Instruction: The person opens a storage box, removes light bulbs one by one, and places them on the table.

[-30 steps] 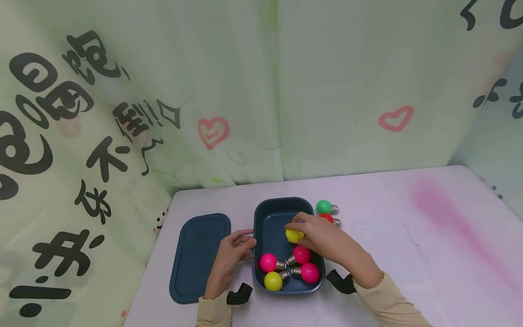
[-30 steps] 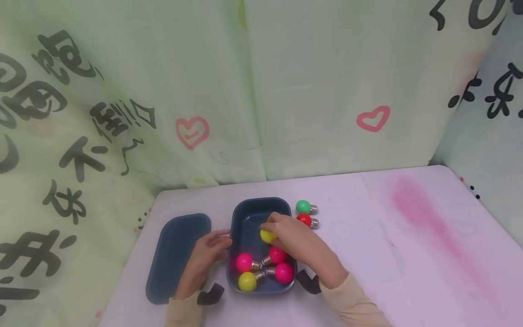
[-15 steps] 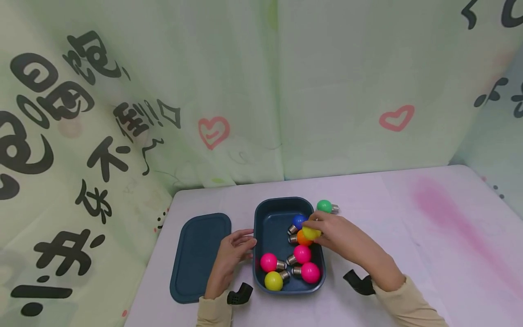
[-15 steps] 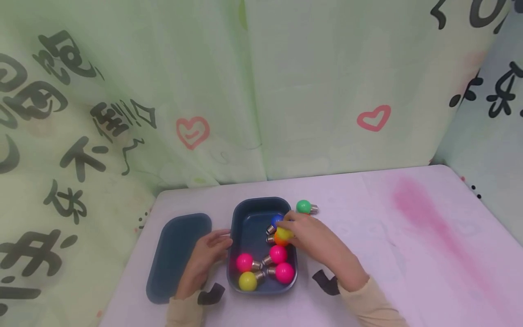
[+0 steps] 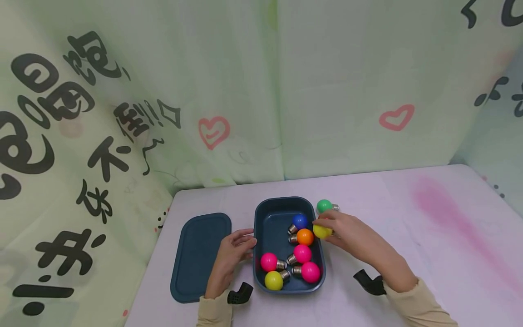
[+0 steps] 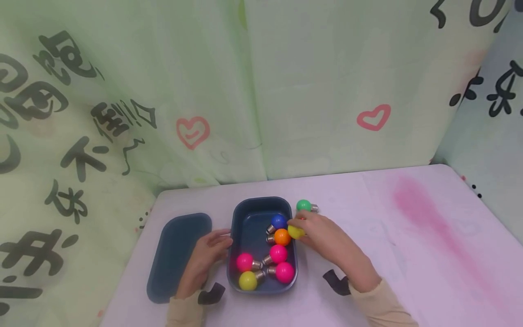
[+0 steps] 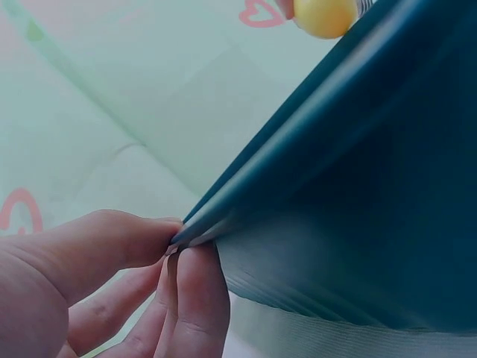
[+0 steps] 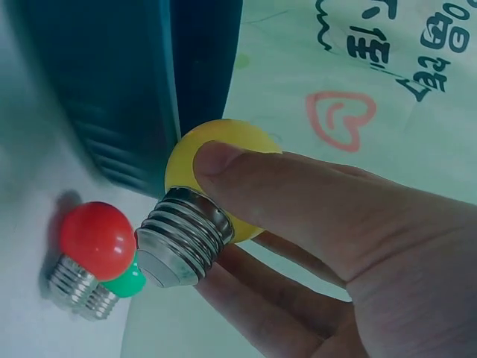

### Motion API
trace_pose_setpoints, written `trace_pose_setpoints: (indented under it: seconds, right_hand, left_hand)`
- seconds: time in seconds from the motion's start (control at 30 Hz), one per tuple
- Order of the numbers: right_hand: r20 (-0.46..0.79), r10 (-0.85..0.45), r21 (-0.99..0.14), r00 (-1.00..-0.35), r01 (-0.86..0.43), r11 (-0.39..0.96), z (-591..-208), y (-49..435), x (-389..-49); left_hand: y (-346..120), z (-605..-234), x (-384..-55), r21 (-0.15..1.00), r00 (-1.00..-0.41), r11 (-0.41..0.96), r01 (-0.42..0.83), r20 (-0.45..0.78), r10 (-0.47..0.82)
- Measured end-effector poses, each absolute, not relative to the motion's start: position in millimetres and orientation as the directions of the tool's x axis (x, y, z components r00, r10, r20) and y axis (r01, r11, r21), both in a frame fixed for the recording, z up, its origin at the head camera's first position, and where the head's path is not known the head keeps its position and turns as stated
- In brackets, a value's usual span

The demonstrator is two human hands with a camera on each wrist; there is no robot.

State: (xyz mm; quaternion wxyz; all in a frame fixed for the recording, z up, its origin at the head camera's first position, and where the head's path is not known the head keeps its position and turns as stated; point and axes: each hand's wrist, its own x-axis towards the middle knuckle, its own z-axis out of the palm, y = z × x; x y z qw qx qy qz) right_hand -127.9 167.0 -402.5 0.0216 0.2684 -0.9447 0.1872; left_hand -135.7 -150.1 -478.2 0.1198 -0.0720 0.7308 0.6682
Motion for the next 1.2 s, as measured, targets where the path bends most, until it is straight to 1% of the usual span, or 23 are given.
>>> trace_pose_setpoints:
  seconds: [0.33,0.57,0.77,1.0,1.2]
  right_hand:
    - [0.14,-0.485,-0.29,-0.863,-0.504,0.814,-410,173,-128]
    - [0.104,-0.453,-0.322,-0.885,-0.461,0.827,-423,177,-130]
    - [0.081,-0.448,-0.319,-0.891,-0.448,0.835,-431,180,-132]
    - [0.081,-0.441,-0.33,-0.894,-0.442,0.834,-440,182,-133]
    - [0.093,-0.44,-0.317,-0.893,-0.446,0.837,-446,182,-134]
  left_hand:
    - [-151,-478,-136,0.955,-0.956,0.091,-0.283,-0.288,0.048]
    - [-151,-477,-136,0.955,-0.956,0.087,-0.282,-0.288,0.056]
    - [-150,-478,-136,0.958,-0.959,0.092,-0.271,-0.277,0.064]
    - [-150,-478,-136,0.959,-0.96,0.095,-0.268,-0.274,0.061]
    - [-150,-477,-136,0.959,-0.96,0.089,-0.268,-0.273,0.062]
